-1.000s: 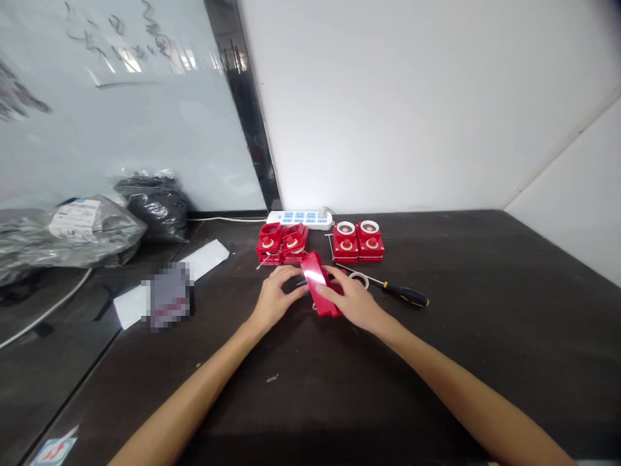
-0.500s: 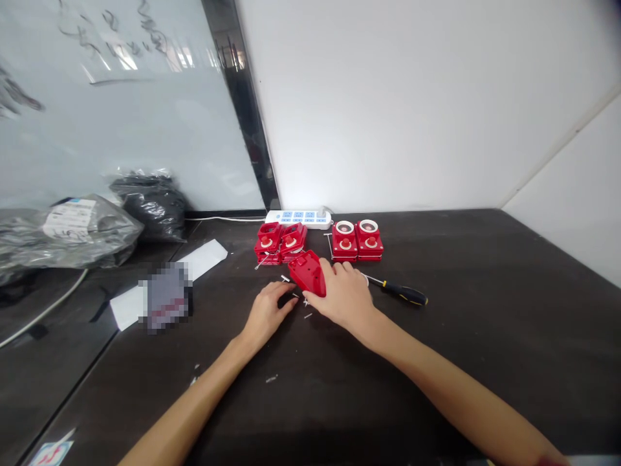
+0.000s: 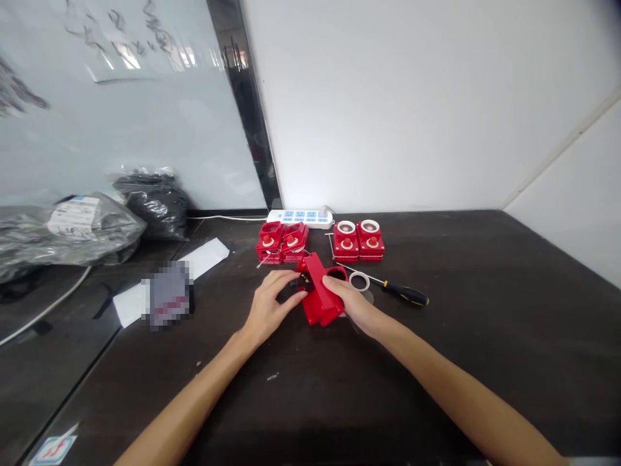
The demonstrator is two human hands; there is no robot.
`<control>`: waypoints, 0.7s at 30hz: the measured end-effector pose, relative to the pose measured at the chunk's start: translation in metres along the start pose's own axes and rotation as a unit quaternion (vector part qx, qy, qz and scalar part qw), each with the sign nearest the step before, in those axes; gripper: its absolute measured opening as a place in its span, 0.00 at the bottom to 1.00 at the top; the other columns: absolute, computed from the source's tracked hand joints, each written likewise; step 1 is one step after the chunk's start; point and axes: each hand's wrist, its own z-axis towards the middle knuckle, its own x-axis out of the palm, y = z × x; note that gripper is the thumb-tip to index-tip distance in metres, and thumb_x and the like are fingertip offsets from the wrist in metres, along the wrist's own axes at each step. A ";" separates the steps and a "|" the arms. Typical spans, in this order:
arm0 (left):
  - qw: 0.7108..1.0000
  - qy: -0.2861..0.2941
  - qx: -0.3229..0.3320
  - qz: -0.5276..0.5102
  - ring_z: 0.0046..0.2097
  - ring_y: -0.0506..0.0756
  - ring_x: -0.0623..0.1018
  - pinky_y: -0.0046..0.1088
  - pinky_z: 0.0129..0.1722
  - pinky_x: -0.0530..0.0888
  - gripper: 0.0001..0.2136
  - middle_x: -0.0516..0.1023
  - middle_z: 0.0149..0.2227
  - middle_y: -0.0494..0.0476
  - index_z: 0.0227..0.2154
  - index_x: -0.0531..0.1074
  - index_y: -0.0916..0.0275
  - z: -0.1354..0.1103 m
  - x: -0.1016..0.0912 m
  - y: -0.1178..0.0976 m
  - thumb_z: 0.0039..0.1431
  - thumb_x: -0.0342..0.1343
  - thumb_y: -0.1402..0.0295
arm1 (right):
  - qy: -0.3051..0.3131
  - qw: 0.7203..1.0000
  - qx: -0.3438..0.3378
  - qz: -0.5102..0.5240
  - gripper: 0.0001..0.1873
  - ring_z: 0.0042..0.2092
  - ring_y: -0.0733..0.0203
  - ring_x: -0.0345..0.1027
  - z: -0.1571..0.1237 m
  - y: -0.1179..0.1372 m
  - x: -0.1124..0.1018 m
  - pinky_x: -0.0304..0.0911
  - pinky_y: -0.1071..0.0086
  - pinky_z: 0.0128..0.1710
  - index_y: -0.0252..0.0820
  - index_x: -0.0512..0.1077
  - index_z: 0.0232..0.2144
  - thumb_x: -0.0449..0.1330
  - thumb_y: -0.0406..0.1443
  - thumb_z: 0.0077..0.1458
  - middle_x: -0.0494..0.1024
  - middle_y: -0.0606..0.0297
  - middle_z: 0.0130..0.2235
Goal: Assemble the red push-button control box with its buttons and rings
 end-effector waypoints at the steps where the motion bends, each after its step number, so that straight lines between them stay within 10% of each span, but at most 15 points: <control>1: 1.000 0.004 0.007 0.000 0.49 0.59 0.76 0.38 0.51 0.72 0.15 0.78 0.47 0.59 0.47 0.74 0.59 0.001 0.000 0.000 0.61 0.59 0.59 | 0.000 1.000 0.017 0.009 0.24 0.28 0.63 0.69 0.000 -0.001 0.001 0.60 0.72 0.26 0.42 0.73 0.38 0.56 0.55 0.56 0.76 0.66 0.28; 6: 0.998 0.015 0.034 0.047 0.46 0.58 0.76 0.36 0.49 0.69 0.11 0.80 0.43 0.58 0.43 0.75 0.60 0.010 -0.008 -0.001 0.61 0.57 0.62 | -0.050 0.986 -0.033 -0.154 0.21 0.25 0.63 0.65 -0.002 0.002 -0.005 0.56 0.70 0.27 0.42 0.72 0.30 0.51 0.51 0.61 0.71 0.67 0.23; 10: 0.979 0.065 0.043 0.186 0.44 0.59 0.75 0.37 0.45 0.65 0.09 0.81 0.41 0.58 0.39 0.76 0.61 0.018 -0.027 0.007 0.57 0.57 0.64 | -0.171 0.869 -0.194 -0.422 0.15 0.33 0.58 0.67 -0.008 0.003 -0.018 0.56 0.66 0.35 0.43 0.74 0.30 0.51 0.40 0.63 0.75 0.64 0.28; 15: 0.952 0.165 0.060 0.249 0.46 0.60 0.74 0.37 0.44 0.64 0.11 0.80 0.42 0.58 0.41 0.76 0.60 0.024 -0.047 0.018 0.57 0.56 0.64 | -0.150 0.794 -0.202 -0.554 0.09 0.35 0.58 0.68 -0.017 -0.007 -0.030 0.59 0.66 0.36 0.43 0.76 0.32 0.55 0.33 0.59 0.77 0.63 0.33; 21: 0.936 0.231 0.103 0.246 0.44 0.59 0.75 0.38 0.46 0.65 0.11 0.79 0.40 0.57 0.41 0.76 0.60 0.028 -0.031 0.012 0.57 0.55 0.67 | -0.110 0.683 -0.305 -0.654 0.22 0.54 0.47 0.60 -0.007 -0.015 -0.041 0.58 0.54 0.53 0.40 0.68 0.58 0.54 0.33 0.61 0.69 0.54 0.60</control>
